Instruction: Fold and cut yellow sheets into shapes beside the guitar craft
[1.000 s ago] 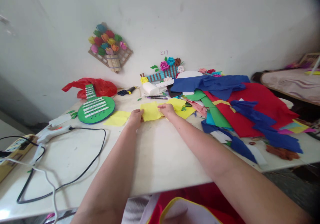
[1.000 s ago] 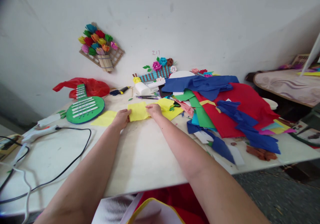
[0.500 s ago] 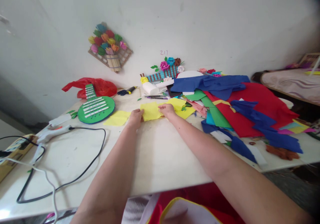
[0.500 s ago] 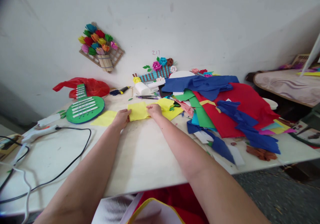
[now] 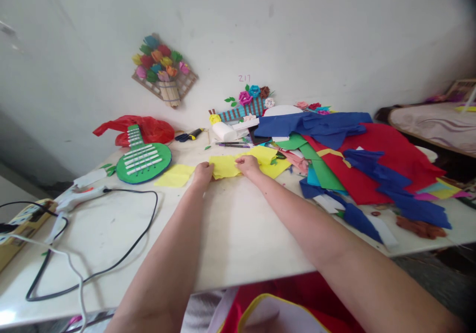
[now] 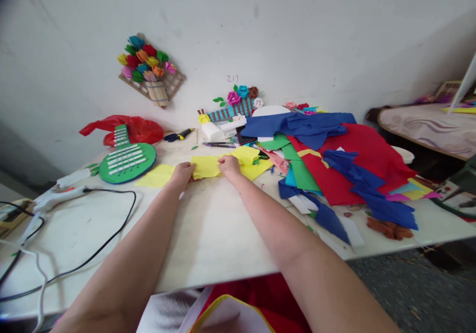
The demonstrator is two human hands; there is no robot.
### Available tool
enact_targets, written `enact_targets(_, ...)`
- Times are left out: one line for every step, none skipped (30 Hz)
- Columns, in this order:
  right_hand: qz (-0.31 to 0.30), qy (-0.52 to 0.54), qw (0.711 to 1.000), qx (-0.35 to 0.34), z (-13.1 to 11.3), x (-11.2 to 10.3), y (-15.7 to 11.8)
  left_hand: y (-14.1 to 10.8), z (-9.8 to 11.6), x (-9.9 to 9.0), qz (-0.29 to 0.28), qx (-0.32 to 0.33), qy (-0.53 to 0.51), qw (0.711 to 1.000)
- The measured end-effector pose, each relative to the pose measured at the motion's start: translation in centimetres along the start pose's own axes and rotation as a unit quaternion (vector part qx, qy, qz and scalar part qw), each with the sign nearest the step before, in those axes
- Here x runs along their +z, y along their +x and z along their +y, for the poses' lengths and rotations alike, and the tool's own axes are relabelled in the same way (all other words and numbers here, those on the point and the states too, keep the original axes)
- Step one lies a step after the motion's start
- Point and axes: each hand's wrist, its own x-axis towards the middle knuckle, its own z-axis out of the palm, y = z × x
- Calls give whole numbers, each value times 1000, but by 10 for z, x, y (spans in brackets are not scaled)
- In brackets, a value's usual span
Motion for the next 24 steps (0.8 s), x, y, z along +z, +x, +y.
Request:
enact_targets(-2, -9, 1000, -8, -1, -1, -1, 0, 0, 0, 2, -2, -1, 1000)
enact_targets(-2, -17, 1000, -16, -2, -1, -2, 0, 0, 0, 3, -4, -1, 1000)
enact_targets(-2, -25, 999, -26, -3, -2, -3, 0, 0, 0, 3, -5, -2, 1000)
enact_targets(-2, -33, 999, -35, -4, -2, -4, 0, 0, -1, 4, -5, -2, 1000)
enact_targets(-1, -42, 998, -43, -5, -3, -5, 1, -1, -1, 5, -4, -2, 1000)
enact_targets(0, -50, 997, -50, -6, -3, -6, 1, -1, -1, 7, -2, -2, 1000)
enact_targets(1, -59, 997, -55, -7, -3, -7, 2, -2, -1, 10, 0, 0, 1000)
enact_targets(1, -66, 996, -59, -8, -4, -8, 3, -2, -1, 13, 2, 2, 1000)
enact_targets(1, -72, 996, -61, -9, -5, -10, 4, -3, -1, 16, 2, 6, 1000)
enact_targets(1, -79, 995, -62, -10, -5, -10, 4, -3, -1, 20, 1, 12, 1000)
enact_targets(1, -87, 994, -61, -11, -6, -11, 5, -3, 0, 24, 1, 19, 1000)
enact_targets(1, -96, 994, -58, -12, -6, -12, 6, -4, 0, 28, 1, 27, 999)
enact_targets(1, -106, 993, -54, -13, -7, -13, 6, -4, 0, 31, 2, 33, 999)
enact_targets(1, -116, 992, -49, -14, -8, -14, 6, -4, 0, 32, 4, 37, 999)
enact_targets(1, -124, 991, -44, -15, -9, -14, 6, -4, 0, 34, 7, 42, 999)
enact_targets(0, -130, 991, -41, -15, -9, -15, 6, -4, 0, 35, 12, 49, 998)
enact_targets(-2, -133, 990, -38, -16, -10, -15, 6, -4, -1, 35, 16, 61, 997)
enact_targets(-5, -135, 990, -34, -16, -11, -16, 6, -4, -1, 36, 18, 77, 996)
enact_targets(-8, -134, 990, -30, -17, -11, -16, 5, -4, -1, 37, 19, 97, 994)
enact_targets(-11, -132, 991, -27, -17, -11, -16, 5, -4, -2, 38, 21, 120, 992)
enact_targets(-13, -129, 991, -25, -17, -11, -16, 4, -3, -2, 42, 24, 145, 988)
enact_targets(-13, -125, 992, -25, -17, -11, -16, 4, -2, -3, 47, 30, 171, 984)
enact_targets(-13, -121, 992, -27, -17, -11, -17, 3, -1, -4, 56, 40, 196, 978)
enact_targets(-13, -118, 993, -29, -16, -11, -17, 3, 0, -5, 65, 56, 221, 971)
